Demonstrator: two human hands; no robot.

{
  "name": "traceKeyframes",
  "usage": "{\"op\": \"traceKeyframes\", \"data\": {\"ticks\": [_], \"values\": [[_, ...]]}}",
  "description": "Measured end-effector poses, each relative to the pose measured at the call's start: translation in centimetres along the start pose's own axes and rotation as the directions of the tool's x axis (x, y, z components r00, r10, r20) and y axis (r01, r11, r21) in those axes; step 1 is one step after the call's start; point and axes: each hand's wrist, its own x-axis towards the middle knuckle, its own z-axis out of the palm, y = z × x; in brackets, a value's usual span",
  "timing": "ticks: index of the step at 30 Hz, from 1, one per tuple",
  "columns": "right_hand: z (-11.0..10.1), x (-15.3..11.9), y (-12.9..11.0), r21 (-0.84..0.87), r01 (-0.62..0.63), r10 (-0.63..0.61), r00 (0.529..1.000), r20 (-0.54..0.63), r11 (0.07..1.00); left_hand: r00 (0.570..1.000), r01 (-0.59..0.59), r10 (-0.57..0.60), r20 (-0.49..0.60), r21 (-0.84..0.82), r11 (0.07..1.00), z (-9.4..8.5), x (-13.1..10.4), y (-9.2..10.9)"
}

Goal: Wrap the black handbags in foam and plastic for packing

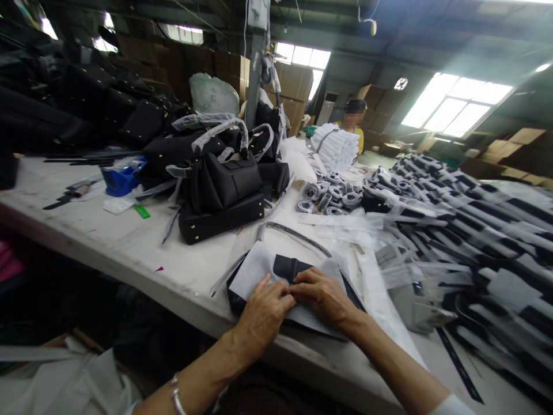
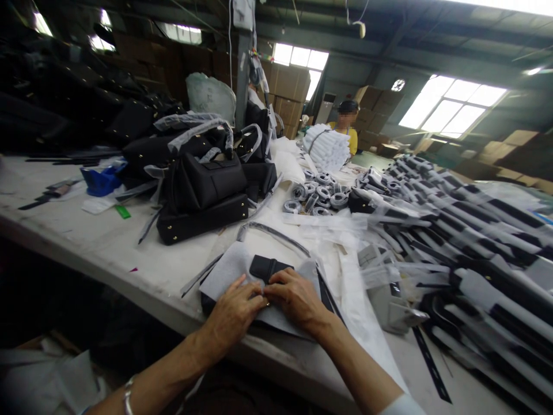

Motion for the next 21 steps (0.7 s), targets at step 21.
{"op": "traceKeyframes", "data": {"ticks": [21], "values": [[0.8, -0.6, -0.2, 0.168, -0.082, 0.090, 0.995, -0.038, 0.982, 0.980, -0.199, 0.198, 0.014, 0.093, 0.976, 1.4, -0.2, -1.7]]}}
